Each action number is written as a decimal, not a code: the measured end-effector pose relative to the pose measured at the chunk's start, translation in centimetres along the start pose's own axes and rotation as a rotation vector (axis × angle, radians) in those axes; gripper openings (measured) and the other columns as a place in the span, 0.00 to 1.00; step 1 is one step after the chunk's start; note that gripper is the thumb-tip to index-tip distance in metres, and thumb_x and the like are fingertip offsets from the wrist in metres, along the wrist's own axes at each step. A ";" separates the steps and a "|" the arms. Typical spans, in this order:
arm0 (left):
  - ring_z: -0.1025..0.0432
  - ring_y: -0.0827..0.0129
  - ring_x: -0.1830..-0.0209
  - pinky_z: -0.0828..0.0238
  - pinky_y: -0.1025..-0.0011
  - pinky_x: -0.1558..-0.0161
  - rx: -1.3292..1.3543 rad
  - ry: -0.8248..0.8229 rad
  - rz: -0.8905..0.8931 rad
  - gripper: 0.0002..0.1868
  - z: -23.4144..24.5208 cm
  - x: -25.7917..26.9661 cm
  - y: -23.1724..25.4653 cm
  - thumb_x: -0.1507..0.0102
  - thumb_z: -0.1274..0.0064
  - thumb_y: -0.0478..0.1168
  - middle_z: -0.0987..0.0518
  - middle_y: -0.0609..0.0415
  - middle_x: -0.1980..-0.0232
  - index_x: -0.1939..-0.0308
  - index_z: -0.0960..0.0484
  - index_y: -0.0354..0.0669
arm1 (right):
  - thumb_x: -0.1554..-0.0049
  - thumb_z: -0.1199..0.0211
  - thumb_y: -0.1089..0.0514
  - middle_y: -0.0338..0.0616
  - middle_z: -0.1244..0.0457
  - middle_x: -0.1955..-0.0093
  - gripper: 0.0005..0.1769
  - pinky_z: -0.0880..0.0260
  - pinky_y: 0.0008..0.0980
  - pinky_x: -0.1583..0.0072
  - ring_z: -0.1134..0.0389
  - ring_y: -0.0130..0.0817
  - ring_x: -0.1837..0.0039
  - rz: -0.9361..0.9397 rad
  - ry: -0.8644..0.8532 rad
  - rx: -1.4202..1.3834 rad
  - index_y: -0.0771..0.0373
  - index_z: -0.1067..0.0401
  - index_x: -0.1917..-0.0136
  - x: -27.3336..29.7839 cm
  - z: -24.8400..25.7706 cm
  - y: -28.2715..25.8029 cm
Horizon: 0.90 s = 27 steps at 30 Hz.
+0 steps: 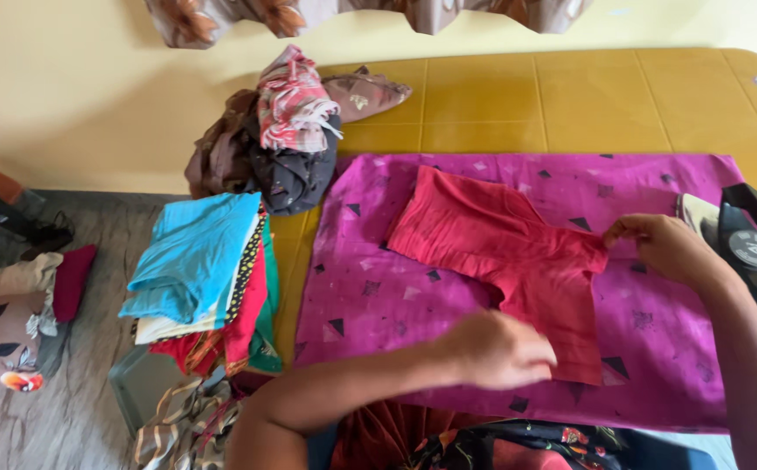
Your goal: The person irons a red short-sleeved top on a table covered with a pink cloth. They repeatedly smooth the fabric with their hands and pass a hot iron over the sleeves, shoulders, and body of the garment to remove wrinkles.
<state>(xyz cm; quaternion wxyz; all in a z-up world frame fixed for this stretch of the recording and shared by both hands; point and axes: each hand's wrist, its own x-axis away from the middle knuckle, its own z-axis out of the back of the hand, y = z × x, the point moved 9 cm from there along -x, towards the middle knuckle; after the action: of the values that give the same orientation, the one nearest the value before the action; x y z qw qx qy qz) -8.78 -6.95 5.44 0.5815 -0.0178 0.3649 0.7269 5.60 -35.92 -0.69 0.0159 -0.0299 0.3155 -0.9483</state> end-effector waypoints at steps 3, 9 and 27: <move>0.18 0.64 0.67 0.21 0.64 0.64 -0.034 0.226 0.473 0.11 7.4 0.1 -8.7 0.40 0.41 0.50 0.15 0.55 0.65 0.65 0.13 0.50 | 0.42 0.42 0.66 0.47 0.27 0.52 0.14 0.28 0.37 0.46 0.25 0.38 0.49 0.074 0.063 0.011 0.60 0.22 0.45 -0.3 1.1 -2.9; 0.26 0.48 0.59 0.29 0.52 0.57 -0.675 0.303 0.975 0.33 17.4 5.3 -20.4 0.37 0.46 0.66 0.19 0.39 0.60 0.64 0.18 0.34 | 0.43 0.36 0.54 0.46 0.27 0.51 0.14 0.25 0.39 0.45 0.24 0.39 0.49 0.147 0.085 -0.064 0.59 0.24 0.44 -3.7 -2.6 -10.6; 0.22 0.66 0.38 0.27 0.69 0.39 0.281 0.312 0.820 0.20 12.1 8.3 -25.8 0.33 0.46 0.38 0.17 0.47 0.38 0.36 0.20 0.46 | 0.41 0.37 0.44 0.48 0.33 0.52 0.18 0.30 0.47 0.43 0.30 0.50 0.47 0.192 0.287 0.314 0.59 0.26 0.47 -2.5 -4.9 -12.3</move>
<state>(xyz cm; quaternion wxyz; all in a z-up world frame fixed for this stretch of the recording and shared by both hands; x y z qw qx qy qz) 15.52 8.12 -2.60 0.1808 0.0979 0.5202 0.8289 7.67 -23.02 2.67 0.0652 0.1383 0.1644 -0.9745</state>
